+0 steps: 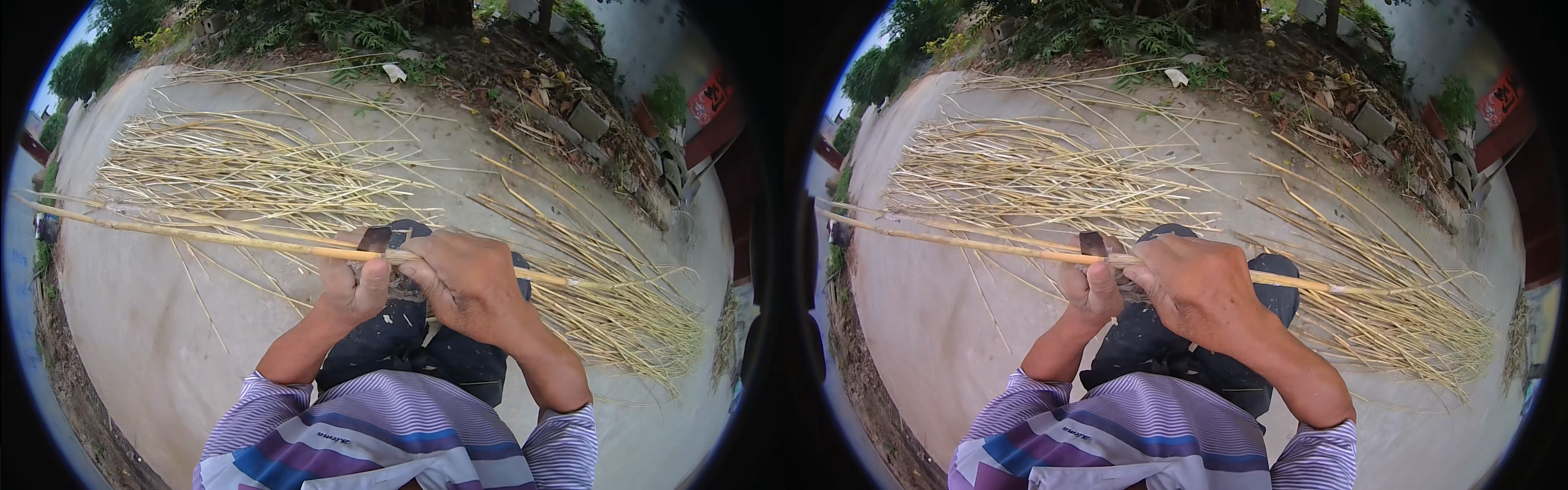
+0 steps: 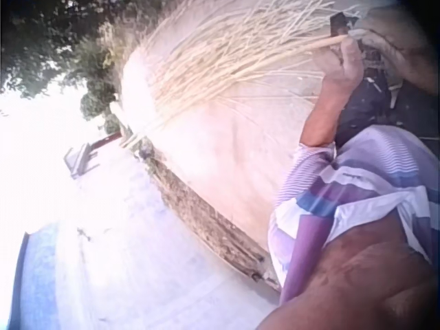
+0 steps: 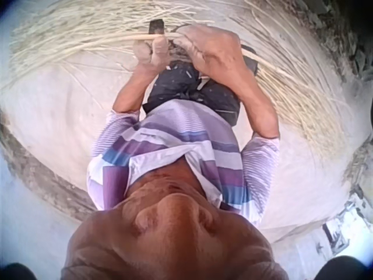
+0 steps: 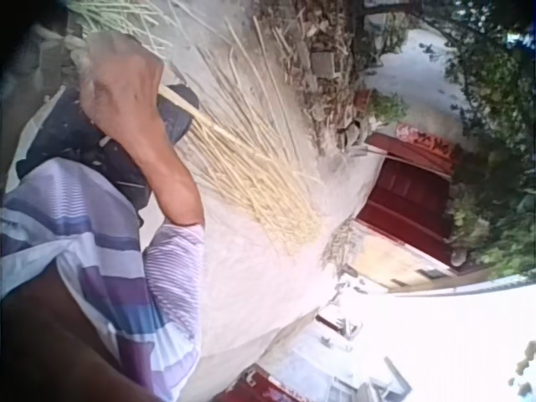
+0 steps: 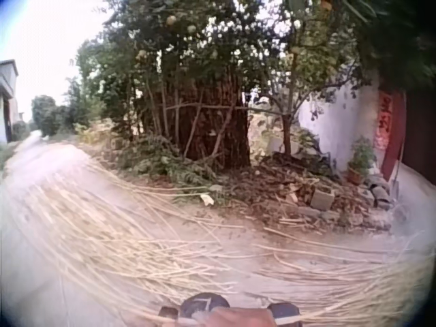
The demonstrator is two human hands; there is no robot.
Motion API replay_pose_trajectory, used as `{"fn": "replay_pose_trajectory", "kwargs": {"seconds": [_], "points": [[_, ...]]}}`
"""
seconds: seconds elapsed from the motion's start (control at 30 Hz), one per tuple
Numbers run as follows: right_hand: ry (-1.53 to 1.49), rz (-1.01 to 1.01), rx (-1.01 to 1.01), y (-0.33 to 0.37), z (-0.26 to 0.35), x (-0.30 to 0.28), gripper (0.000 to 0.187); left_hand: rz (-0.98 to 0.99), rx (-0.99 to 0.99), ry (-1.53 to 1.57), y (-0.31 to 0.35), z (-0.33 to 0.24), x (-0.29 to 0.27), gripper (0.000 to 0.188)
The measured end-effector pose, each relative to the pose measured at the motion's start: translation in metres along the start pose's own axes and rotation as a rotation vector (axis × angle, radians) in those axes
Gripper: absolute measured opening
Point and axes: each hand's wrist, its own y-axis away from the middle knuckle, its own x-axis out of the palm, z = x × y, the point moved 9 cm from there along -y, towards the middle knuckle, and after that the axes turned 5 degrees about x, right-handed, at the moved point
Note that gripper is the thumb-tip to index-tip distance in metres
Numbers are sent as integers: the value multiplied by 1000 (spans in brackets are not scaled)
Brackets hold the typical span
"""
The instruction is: The person sits on the ground and uses a knife to peel the outer layer off long bamboo sticks. They repeatedly pick up sticks, scrape them with the blade, and place the processed sticks into a pile.
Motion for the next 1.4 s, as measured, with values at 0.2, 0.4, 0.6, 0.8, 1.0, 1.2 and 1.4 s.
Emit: {"fn": "replay_pose_trajectory", "kwargs": {"seconds": [0.2,0.4,0.6,0.8,1.0,1.2,1.4], "points": [[54,45,-38,-4,8,14,15,57,50,171,-5,-5,7,45],[-13,84,20,-3,-1,9,17,-190,-35,106,0,11,-32,53],[-3,102,70,-9,-4,16,18,-238,69,-4,-1,6,-33,51],[29,180,40,-15,2,15,18,-229,-102,245,13,38,-54,45],[130,176,-19,-26,15,31,17,-199,54,67,8,21,-35,38],[245,253,7,-29,6,13,11,-408,-148,291,12,36,-69,52],[253,247,-109,-45,33,38,9,-338,-111,272,18,37,-50,38]]}}
